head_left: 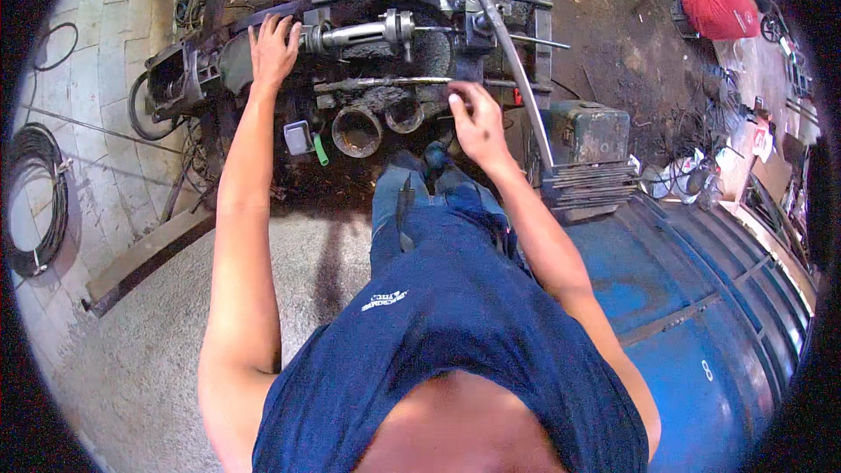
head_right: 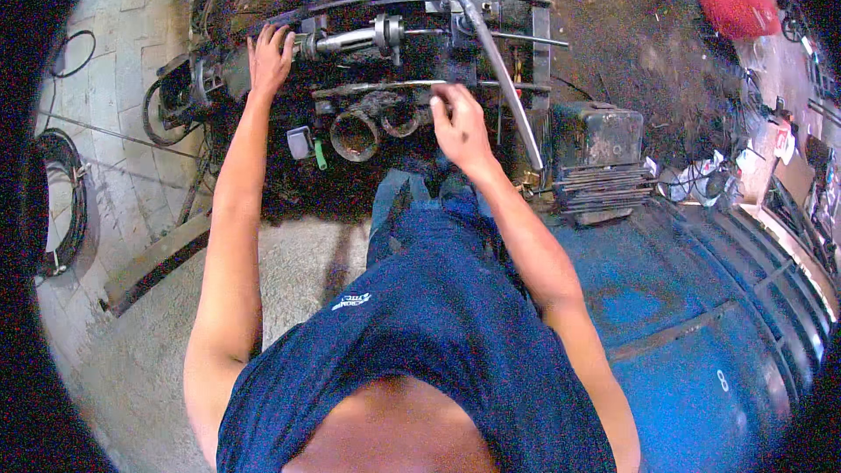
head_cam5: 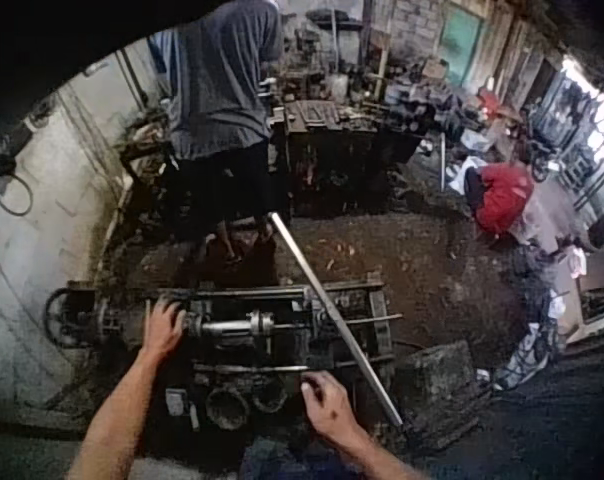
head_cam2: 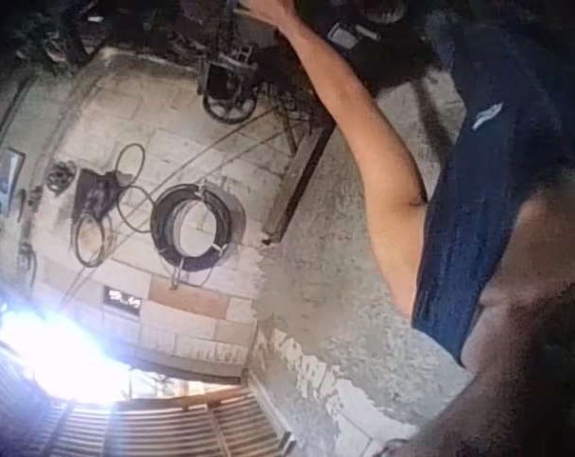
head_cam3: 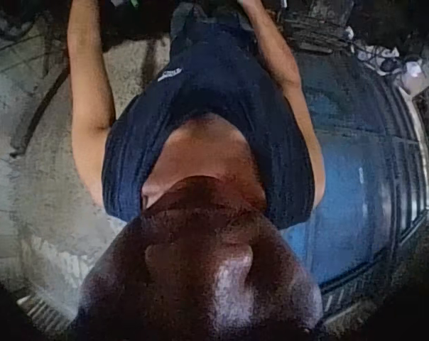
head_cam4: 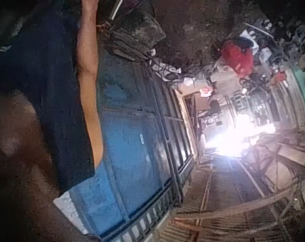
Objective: Manually bending metal rods using a fabrication machine.
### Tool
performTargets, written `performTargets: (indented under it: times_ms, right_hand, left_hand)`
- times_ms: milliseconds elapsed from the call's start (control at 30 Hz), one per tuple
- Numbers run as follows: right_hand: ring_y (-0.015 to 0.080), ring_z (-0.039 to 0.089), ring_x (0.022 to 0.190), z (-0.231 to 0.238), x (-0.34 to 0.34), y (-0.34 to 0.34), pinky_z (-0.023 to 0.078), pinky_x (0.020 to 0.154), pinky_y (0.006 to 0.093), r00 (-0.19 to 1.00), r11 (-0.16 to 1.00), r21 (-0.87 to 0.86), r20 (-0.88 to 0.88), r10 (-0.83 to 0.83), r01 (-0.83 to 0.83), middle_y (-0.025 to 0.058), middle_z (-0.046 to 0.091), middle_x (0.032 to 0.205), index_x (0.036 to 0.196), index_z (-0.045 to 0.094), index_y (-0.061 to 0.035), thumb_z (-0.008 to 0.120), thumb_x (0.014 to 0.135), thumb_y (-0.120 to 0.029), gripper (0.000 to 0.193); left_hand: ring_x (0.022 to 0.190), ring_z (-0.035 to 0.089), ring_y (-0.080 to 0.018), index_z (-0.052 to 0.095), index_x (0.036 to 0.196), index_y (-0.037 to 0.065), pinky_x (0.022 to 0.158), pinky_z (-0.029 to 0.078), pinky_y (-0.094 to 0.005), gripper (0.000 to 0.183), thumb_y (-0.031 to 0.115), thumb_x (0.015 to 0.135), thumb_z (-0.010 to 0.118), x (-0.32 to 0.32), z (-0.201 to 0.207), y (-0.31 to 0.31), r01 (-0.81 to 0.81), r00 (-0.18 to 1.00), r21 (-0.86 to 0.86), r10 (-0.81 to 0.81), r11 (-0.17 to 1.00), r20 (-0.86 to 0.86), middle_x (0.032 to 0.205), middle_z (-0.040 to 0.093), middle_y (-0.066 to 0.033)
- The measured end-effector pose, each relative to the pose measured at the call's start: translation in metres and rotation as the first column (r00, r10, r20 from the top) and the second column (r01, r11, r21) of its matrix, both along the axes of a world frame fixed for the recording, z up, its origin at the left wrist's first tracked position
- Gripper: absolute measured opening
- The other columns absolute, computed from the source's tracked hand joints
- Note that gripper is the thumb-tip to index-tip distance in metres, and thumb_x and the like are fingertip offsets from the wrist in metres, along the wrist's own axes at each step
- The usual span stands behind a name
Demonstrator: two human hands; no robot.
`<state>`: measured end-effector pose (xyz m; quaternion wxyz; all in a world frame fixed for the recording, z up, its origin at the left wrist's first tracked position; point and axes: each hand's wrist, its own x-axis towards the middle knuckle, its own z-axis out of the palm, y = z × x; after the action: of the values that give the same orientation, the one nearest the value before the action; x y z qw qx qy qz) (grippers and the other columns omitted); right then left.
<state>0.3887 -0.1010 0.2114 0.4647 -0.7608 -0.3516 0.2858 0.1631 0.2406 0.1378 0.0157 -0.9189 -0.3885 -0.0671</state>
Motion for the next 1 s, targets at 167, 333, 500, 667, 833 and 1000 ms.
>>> performTargets:
  times_ms: [167, 333, 500, 667, 833, 1000]
  right_hand:
    - [0.0246, 0.057, 0.096, -0.061, 0.018, 0.021, 0.043, 0.091, 0.0350, 0.847, 0.852, -0.063, -0.098, -0.523, 0.520, 0.0153, 0.061, 0.100, 0.112, 0.057, 0.0031, 0.048, 0.095, -0.017, 0.028]
    - [0.0224, 0.057, 0.102, -0.097, 0.066, 0.058, 0.044, 0.094, 0.0345, 0.636, 0.559, 0.309, -0.449, -0.628, 0.770, 0.0137, 0.061, 0.108, 0.119, 0.054, 0.0055, 0.045, 0.096, -0.020, 0.036]
    - [0.0242, 0.057, 0.108, -0.102, 0.088, 0.084, 0.044, 0.096, 0.0351, 0.690, 0.604, 0.350, -0.487, -0.536, 0.716, 0.0149, 0.061, 0.115, 0.120, 0.057, 0.0051, 0.035, 0.099, -0.032, 0.048]
    - [0.0192, 0.060, 0.096, -0.105, 0.106, 0.089, 0.044, 0.089, 0.0319, 0.612, 0.651, 0.267, -0.692, -0.383, 0.710, 0.0093, 0.066, 0.102, 0.110, 0.064, -0.0008, 0.034, 0.096, -0.051, 0.060]
    - [0.0145, 0.061, 0.086, -0.096, 0.112, 0.094, 0.045, 0.083, 0.0273, 0.695, 0.759, 0.288, -0.660, -0.284, 0.584, 0.0064, 0.068, 0.097, 0.105, 0.067, -0.0026, 0.044, 0.096, -0.042, 0.047]
    - [0.0132, 0.059, 0.093, -0.108, 0.126, 0.092, 0.041, 0.087, 0.0247, 0.713, 0.856, 0.211, -0.663, -0.230, 0.472, 0.0060, 0.066, 0.101, 0.108, 0.067, -0.0027, 0.043, 0.097, -0.038, 0.044]
  left_hand:
    - [0.130, 0.043, -0.0261, 0.060, 0.121, 0.011, 0.112, 0.023, -0.0519, 0.040, 0.039, 0.096, 0.046, -0.001, -0.005, 0.007, 0.033, 0.999, -0.039, -0.032, 0.999, 0.039, 0.130, 0.055, -0.0098]
    - [0.127, 0.047, -0.0277, 0.062, 0.118, 0.009, 0.110, 0.026, -0.0500, 0.041, 0.036, 0.098, 0.040, 0.016, -0.012, 0.013, 0.043, 0.992, -0.132, -0.027, 0.990, 0.124, 0.128, 0.058, -0.0091]
    - [0.123, 0.049, -0.0322, 0.061, 0.119, 0.003, 0.106, 0.035, -0.0380, 0.046, 0.034, 0.100, 0.033, 0.043, -0.024, 0.007, 0.000, 0.931, -0.420, 0.153, 0.908, 0.331, 0.126, 0.058, -0.0185]
    - [0.103, 0.059, -0.0360, 0.064, 0.115, 0.013, 0.087, 0.047, -0.0429, 0.047, 0.043, 0.098, 0.031, 0.058, -0.017, -0.008, -0.160, 0.948, -0.349, 0.242, 0.924, 0.206, 0.112, 0.064, -0.0143]
    - [0.100, 0.061, -0.0362, 0.065, 0.114, 0.014, 0.085, 0.048, -0.0431, 0.045, 0.040, 0.098, 0.032, 0.054, -0.023, -0.003, -0.170, 0.947, -0.333, 0.247, 0.928, 0.207, 0.107, 0.066, -0.0142]
    - [0.100, 0.062, -0.0348, 0.064, 0.117, 0.014, 0.086, 0.049, -0.0422, 0.044, 0.037, 0.097, 0.033, 0.060, -0.024, -0.005, -0.178, 0.921, -0.310, 0.269, 0.934, 0.282, 0.107, 0.066, -0.0153]
